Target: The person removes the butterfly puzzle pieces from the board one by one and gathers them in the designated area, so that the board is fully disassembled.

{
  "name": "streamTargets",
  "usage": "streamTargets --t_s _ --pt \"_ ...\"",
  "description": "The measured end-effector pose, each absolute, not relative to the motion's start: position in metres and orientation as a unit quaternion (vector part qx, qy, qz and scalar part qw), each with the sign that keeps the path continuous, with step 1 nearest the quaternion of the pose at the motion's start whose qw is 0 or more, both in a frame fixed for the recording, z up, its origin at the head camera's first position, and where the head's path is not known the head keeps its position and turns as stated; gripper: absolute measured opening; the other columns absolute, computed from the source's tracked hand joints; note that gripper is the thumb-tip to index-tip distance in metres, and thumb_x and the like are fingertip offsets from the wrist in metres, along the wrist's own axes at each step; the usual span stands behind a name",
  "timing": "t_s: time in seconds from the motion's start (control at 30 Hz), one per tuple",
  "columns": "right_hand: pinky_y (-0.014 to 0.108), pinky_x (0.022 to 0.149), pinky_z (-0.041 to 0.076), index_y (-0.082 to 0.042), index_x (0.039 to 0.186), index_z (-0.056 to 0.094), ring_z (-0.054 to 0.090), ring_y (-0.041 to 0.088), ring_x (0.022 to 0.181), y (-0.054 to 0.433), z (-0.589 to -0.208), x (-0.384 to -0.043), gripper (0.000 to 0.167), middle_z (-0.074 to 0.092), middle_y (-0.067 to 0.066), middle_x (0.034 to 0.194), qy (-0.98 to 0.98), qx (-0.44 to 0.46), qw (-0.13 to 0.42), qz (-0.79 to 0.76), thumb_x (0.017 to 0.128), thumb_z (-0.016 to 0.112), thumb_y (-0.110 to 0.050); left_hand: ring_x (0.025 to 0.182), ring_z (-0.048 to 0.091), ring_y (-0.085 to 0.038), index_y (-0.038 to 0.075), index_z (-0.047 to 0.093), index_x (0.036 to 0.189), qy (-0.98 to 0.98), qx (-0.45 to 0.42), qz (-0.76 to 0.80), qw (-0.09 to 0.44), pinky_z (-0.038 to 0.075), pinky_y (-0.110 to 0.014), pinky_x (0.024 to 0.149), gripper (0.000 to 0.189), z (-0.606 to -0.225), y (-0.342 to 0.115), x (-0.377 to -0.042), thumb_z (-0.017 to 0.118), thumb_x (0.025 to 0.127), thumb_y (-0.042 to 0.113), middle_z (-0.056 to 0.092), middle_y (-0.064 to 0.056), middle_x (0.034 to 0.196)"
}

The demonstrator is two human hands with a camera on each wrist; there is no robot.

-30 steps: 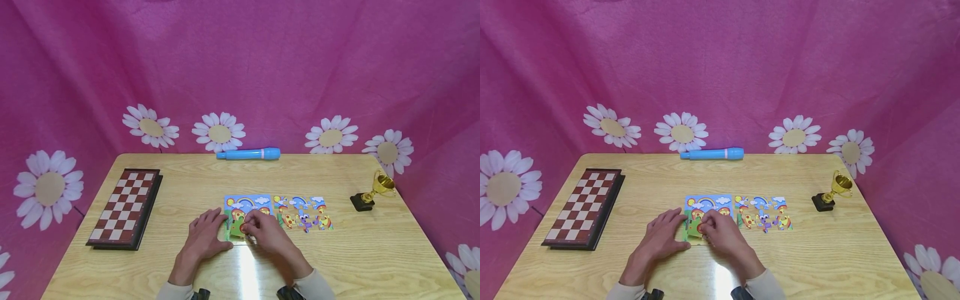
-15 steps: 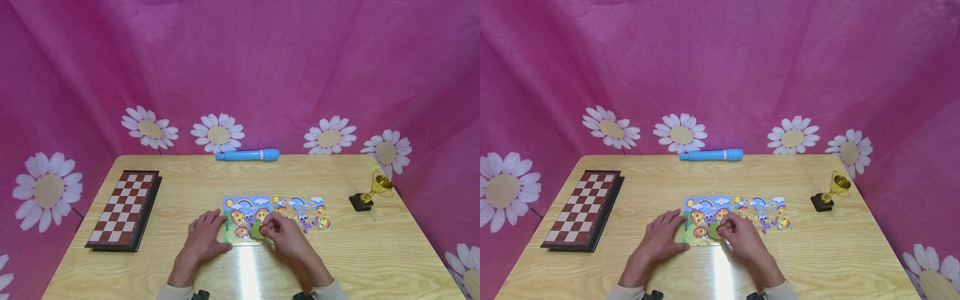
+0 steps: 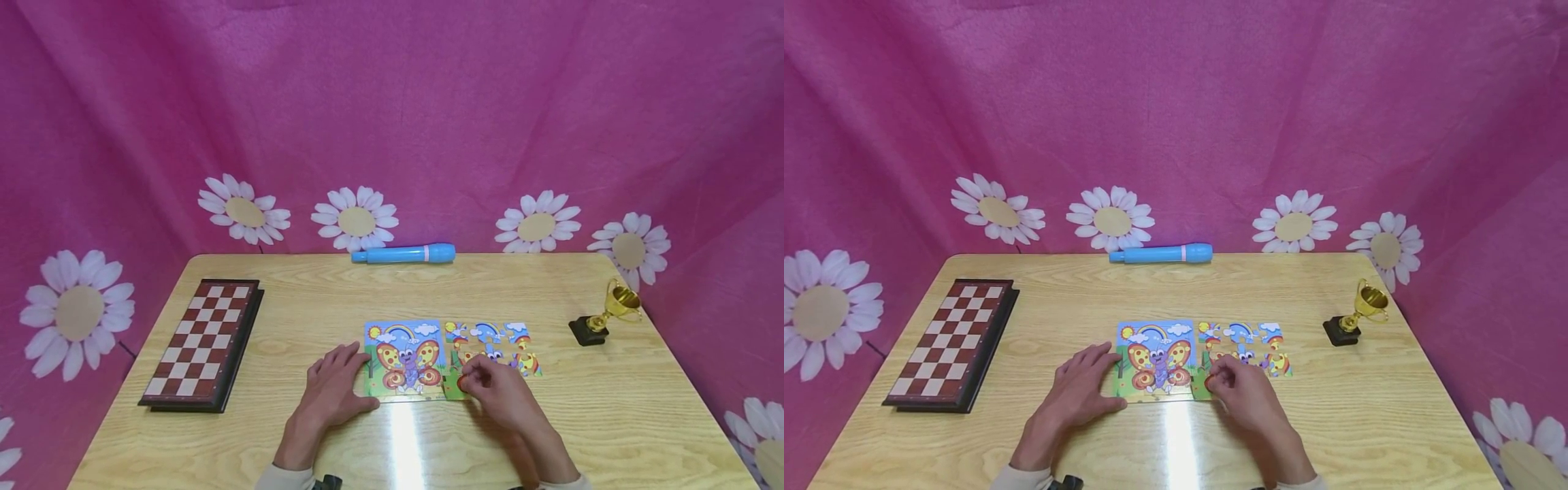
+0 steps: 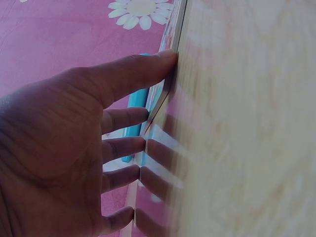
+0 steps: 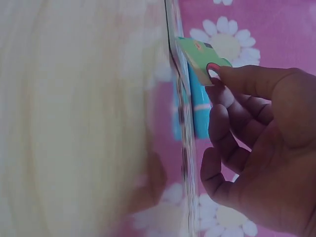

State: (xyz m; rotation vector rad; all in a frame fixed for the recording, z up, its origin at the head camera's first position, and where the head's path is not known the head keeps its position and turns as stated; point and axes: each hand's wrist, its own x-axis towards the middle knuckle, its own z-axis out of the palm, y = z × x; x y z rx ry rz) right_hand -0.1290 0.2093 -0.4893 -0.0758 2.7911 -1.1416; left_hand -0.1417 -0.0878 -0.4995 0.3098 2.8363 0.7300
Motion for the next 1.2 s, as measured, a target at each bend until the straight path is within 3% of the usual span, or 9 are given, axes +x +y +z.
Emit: streamTargets --t_s 0.3,0.57,0.73,1.2 --pt "0.020 0.063 0.039 -0.021 0.089 0.069 0.050 0.006 0.069 0.224 -0.490 -0.126 0.009 0.061 -0.010 0.073 0.947 -0.002 0.066 -0.313 0.084 0.073 -0.015 0.144 0.028 -0.035 0.018 0.055 0.133 0.957 0.107 0.250 0.103 0.024 -0.063 0.109 0.071 -0.499 -0.089 -0.142 0.080 0.072 0.045 0.039 -0.008 0.153" --pt "0.025 0.068 0.041 -0.023 0.089 0.070 0.051 0.008 0.074 0.223 -0.492 -0.125 0.008 0.063 -0.012 0.080 0.953 -0.011 0.080 -0.293 0.085 0.072 -0.017 0.143 0.029 -0.035 0.017 0.055 0.133 0.955 0.108 0.253 0.107 0.024 -0.062 0.109 0.071 -0.498 -0.090 -0.142 0.080 0.072 0.043 0.039 -0.008 0.152" --pt "0.026 0.067 0.039 -0.024 0.088 0.069 0.049 0.008 0.072 0.222 -0.493 -0.125 0.009 0.058 -0.011 0.074 0.956 -0.012 0.078 -0.282 0.083 0.074 -0.018 0.143 0.029 -0.035 0.017 0.054 0.134 0.955 0.111 0.252 0.109 0.024 -0.063 0.110 0.073 -0.499 -0.090 -0.143 0.080 0.072 0.044 0.038 -0.009 0.153" --pt "0.021 0.063 0.040 -0.018 0.097 0.072 0.048 0.005 0.070 0.178 -0.489 -0.134 0.015 0.054 -0.011 0.078 0.948 -0.093 0.039 -0.302 0.082 0.074 -0.015 0.143 0.029 -0.035 0.018 0.054 0.134 0.958 0.108 0.243 0.111 0.024 -0.062 0.111 0.074 -0.498 -0.089 -0.142 0.080 0.071 0.045 0.038 -0.008 0.153"
